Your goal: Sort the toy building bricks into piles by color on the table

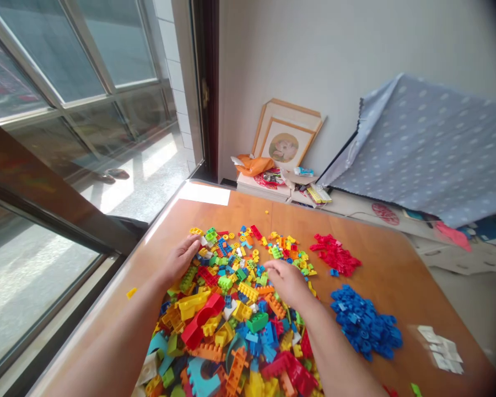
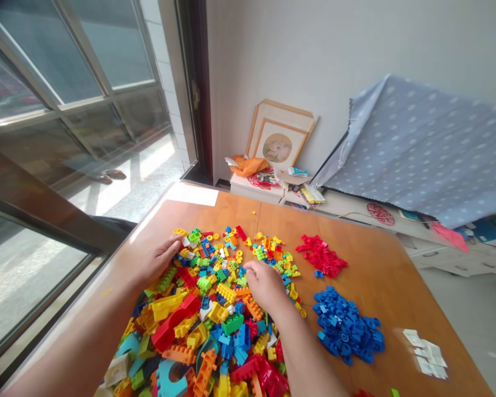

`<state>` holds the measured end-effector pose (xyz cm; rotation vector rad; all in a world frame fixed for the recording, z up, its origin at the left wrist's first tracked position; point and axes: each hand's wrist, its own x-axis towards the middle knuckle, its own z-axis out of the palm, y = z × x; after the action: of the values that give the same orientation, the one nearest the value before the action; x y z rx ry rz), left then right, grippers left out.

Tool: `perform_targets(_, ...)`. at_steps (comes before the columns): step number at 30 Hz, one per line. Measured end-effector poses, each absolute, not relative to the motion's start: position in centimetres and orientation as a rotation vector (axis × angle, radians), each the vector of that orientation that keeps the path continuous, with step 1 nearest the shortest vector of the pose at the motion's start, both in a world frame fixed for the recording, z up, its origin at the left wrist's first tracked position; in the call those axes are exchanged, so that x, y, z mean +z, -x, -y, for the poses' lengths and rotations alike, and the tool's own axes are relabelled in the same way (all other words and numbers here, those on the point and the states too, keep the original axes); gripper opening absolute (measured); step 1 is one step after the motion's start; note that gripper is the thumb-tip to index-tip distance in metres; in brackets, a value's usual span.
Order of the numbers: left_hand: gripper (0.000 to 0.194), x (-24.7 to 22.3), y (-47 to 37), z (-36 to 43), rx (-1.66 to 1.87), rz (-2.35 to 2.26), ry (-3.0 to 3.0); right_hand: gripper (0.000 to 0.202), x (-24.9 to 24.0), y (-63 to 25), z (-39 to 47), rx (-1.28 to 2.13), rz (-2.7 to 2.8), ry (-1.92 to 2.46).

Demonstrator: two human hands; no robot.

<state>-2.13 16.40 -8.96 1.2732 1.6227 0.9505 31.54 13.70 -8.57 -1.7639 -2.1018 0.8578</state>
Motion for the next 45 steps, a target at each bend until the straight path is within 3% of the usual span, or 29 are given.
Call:
perform_targets(5, 0.07, -10.1, 2.8, -16.5, 0.935, -1.563, -1.254, 0.046, -10.7, -33.2, -17.7, 0.49, 2.08, 2.019)
perform_targets(7, 0.073, -10.1, 2.8, -16.5, 0.934, -1.574, -1.199, 0.049, -11.0, -33.5, -18.1, 0.496, 2.135, 2.039)
perform_targets(13, 0.067, -9.0, 2.3, -16.3, 0.968, -1.599, -1.17, 0.027, -11.3, -34.4, -18.1, 0.829, 1.974, 1.999)
perform_targets(20, 0.073, -9.0, 2.4, -16.2, 0.937, -1.632, -1.076, 0.034, -12.6, -36.5, -21.1, 0.496, 1.773, 2.097)
perform_targets(26, 0.071, -8.5, 2.2, -16.3, 0.951, -1.629, -1.064, 0.037, -12.6, -38.2, -20.0, 0.425, 1.813, 2.195)
perform_targets(35, 0.067, -9.0, 2.5, -16.4, 0.957, -1.627, -1.136, 0.026, -13.1, -38.8, -14.9, 0.624, 1.841, 2.109)
perform_targets(42, 0.074, -8.1, 1.8, -16.4, 0.924, -1.644, -1.098, 0.034, -13.2, -36.7, -12.8, 1.213, 1.643, 1.783)
perform_targets(45, 0.075, -7.8, 1.7, -16.3, 0.911, -1.676, -1.105, 0.033, -13.1, -37.5, -13.7, 1.2, 1.466, 1.782)
